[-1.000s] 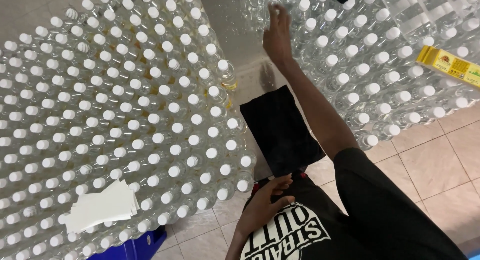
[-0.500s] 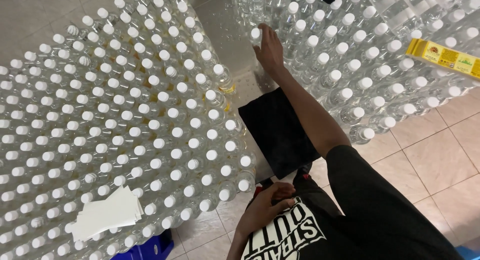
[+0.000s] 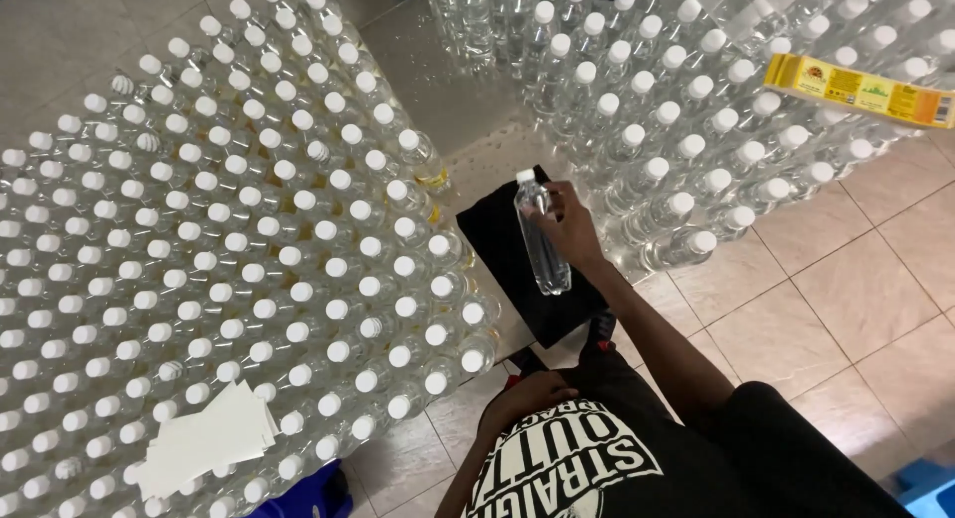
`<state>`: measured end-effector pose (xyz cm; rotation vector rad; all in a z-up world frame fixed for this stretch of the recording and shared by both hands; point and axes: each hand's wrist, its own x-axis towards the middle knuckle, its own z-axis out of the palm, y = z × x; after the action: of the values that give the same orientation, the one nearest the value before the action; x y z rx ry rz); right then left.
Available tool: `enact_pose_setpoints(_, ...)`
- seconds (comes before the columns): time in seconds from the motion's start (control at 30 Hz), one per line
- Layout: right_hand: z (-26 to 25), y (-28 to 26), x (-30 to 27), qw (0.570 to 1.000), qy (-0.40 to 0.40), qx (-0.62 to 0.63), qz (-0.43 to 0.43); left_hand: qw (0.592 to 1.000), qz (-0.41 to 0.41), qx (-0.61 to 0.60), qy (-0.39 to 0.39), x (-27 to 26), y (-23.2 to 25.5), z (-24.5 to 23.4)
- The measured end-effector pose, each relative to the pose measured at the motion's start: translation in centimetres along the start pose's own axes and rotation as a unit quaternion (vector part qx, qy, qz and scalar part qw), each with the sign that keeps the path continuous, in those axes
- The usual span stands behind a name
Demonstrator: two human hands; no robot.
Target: Manually applying adhesive labels to clear plastic water bottles in a production environment.
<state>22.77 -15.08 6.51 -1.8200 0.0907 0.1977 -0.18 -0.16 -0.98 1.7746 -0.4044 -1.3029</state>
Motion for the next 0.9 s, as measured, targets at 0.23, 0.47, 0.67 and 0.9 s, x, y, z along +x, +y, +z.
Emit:
enact_pose_setpoints(0.23,1.4,5.7,-0.5,0.960,-0.070,-0.269,0.024,0.996,0.086,0.000,0.009,1.5,-2.9,0.8)
enact_pose_setpoints(0.47,2.2,5.5,-0.8,0.937,-0.114,-0.331,-0.002,0.993,-0.039,-0.045,0.104,-0.2,-2.0,1.0)
enact_pose_setpoints(0.67,1.1,4.0,-1.7,0.932,-0.119,-0.339,-0.039,0.949,-0.020,-0.146,0.278,-1.7,2.5,-1.8)
enact_pose_setpoints(0.9,-6.5,-1.5,-3.2,0.955,-0.010,-0.281,-0.093,0.889,-0.001,-0.221,0.401,2.3,5.4,-4.0)
